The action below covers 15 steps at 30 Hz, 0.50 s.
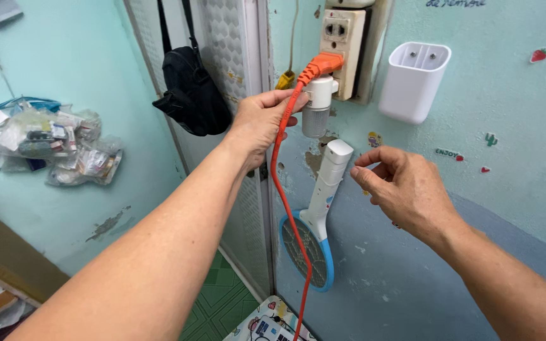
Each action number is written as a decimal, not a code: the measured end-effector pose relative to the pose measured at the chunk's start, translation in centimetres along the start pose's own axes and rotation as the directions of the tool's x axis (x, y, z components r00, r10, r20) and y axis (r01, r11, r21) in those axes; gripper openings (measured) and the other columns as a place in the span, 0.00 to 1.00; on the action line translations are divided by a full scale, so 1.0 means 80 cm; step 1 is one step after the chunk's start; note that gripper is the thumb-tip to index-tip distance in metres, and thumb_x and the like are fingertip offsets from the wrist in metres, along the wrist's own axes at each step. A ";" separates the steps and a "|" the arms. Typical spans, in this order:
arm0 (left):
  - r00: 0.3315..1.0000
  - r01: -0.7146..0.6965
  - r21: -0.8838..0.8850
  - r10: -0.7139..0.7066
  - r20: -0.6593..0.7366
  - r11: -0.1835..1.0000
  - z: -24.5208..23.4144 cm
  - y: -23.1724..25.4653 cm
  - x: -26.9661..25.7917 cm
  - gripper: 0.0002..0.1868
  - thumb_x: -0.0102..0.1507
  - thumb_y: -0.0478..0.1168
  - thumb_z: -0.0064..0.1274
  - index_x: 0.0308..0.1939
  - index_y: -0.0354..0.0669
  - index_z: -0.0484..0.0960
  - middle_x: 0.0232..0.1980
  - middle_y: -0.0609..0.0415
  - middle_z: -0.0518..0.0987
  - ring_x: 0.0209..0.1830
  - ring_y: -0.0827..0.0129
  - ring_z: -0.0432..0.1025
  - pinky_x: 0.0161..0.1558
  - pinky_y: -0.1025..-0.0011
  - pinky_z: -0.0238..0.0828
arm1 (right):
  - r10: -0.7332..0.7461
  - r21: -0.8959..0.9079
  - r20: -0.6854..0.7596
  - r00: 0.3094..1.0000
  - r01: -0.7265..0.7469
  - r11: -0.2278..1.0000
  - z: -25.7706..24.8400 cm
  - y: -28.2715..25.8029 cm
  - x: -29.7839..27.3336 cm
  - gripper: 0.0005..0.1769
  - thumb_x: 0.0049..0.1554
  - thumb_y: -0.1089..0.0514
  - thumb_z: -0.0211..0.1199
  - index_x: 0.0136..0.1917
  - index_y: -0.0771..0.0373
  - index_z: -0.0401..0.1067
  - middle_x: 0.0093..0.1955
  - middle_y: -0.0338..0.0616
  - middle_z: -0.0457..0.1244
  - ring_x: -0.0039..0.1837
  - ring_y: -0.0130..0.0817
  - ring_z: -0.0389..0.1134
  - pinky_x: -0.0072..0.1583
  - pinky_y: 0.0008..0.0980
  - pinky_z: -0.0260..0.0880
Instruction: The person unscrews a white LED light bulb from a black and yellow handheld device, then walks to a wall outlet and plugs the bulb into the socket. The person repeatedly presses the bulb's switch to toggle the light on and off while ensuring the bulb is securely seated in the outlet.
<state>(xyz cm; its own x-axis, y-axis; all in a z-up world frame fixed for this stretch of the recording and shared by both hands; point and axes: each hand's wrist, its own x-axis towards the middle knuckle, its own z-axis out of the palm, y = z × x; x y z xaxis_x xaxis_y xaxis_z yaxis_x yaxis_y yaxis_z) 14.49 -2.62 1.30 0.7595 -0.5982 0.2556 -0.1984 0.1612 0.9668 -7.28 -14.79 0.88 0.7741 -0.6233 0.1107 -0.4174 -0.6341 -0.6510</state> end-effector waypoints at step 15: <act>0.994 0.108 -0.013 -0.108 0.020 0.994 -0.013 -0.023 0.018 0.25 0.53 0.60 0.66 0.45 0.49 0.86 0.42 0.61 0.84 0.36 0.77 0.75 0.38 0.70 0.73 | -0.075 0.112 -0.022 0.997 0.077 0.991 0.003 -0.012 0.000 0.14 0.60 0.47 0.64 0.52 0.56 0.79 0.34 0.41 0.67 0.37 0.29 0.69 0.39 0.31 0.69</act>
<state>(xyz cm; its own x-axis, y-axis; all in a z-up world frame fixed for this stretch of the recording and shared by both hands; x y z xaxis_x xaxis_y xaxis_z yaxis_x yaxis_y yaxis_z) 16.61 -3.01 -0.13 0.7641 -0.6275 0.1496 -0.1066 0.1059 0.9886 -6.75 -14.08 1.35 0.7927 -0.5836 0.1759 -0.3004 -0.6251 -0.7204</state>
